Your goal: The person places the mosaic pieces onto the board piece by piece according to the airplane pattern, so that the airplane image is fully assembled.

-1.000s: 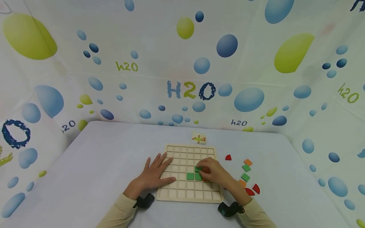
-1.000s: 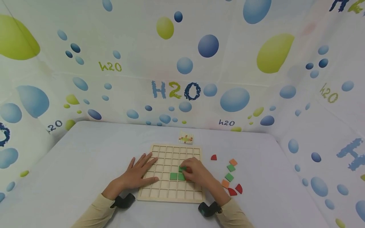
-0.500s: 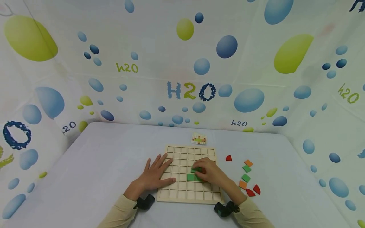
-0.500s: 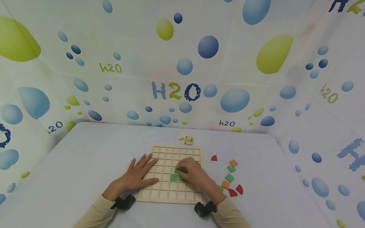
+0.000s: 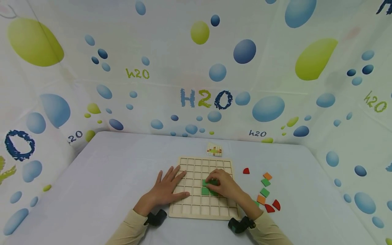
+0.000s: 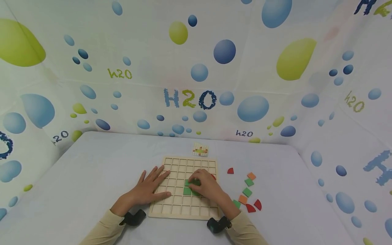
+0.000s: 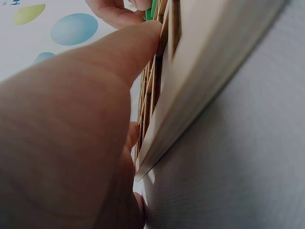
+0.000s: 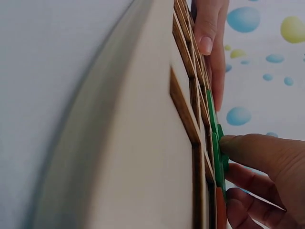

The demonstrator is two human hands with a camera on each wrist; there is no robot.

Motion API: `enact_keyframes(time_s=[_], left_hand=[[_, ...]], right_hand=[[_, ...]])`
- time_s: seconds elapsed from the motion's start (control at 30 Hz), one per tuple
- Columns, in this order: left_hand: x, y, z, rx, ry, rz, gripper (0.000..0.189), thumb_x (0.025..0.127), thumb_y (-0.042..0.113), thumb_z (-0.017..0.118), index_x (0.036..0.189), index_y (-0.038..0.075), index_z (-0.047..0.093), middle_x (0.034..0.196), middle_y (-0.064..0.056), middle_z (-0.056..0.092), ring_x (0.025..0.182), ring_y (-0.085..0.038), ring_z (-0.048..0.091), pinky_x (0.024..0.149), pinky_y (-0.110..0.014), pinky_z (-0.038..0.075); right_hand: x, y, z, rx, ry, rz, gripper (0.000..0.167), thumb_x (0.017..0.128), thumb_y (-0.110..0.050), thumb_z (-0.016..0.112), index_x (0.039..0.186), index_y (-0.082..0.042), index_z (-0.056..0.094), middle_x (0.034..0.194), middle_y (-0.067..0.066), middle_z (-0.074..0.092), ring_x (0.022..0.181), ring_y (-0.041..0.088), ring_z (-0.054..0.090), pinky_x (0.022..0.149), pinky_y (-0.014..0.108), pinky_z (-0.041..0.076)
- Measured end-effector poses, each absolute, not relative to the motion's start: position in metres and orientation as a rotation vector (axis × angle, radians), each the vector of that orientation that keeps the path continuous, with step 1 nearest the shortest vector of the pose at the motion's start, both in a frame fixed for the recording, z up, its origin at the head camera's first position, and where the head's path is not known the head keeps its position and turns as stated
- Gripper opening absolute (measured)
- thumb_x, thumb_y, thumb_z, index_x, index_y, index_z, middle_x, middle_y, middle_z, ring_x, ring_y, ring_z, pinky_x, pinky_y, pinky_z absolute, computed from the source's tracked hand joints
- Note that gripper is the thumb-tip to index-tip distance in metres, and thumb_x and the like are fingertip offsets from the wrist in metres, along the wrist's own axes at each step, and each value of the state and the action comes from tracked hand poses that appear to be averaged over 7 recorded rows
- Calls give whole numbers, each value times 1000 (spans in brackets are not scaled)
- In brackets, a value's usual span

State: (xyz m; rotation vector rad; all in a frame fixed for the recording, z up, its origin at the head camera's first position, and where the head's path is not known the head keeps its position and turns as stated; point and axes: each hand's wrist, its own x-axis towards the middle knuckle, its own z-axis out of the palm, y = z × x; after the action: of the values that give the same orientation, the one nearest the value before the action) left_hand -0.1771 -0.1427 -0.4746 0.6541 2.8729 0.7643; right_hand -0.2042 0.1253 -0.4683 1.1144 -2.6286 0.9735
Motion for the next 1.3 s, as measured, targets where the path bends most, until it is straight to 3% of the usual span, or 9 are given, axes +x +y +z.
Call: enact_keyframes(time_s=[0.83,1.2,1.3], left_hand=[[-176,-143,-475,650,2893,749,82,90,56,60,153,11,33,162,-16,16,149,-39,8,113,-66,-1],[-177,-142,-473,648,2886,755,83,90,57,59,153,11,32,162,-16,15,149,-39,6,113,-65,-2],[-177,-142,-475,649,2889,758,83,89,57,59,153,12,32,162,-15,15,149,-39,6,113,-66,-2]], right_hand=[[-198,139,-469,1087,-2611,924,9,88,-4,70,95,-9,73,105,5,62,98,24,59,87,40,51],[-195,161,-470,958,-2623,955,8,87,-4,71,91,-10,73,98,0,63,94,20,58,83,35,52],[-194,168,-471,956,-2607,950,9,87,-3,70,91,-10,73,96,0,64,89,19,58,76,30,53]])
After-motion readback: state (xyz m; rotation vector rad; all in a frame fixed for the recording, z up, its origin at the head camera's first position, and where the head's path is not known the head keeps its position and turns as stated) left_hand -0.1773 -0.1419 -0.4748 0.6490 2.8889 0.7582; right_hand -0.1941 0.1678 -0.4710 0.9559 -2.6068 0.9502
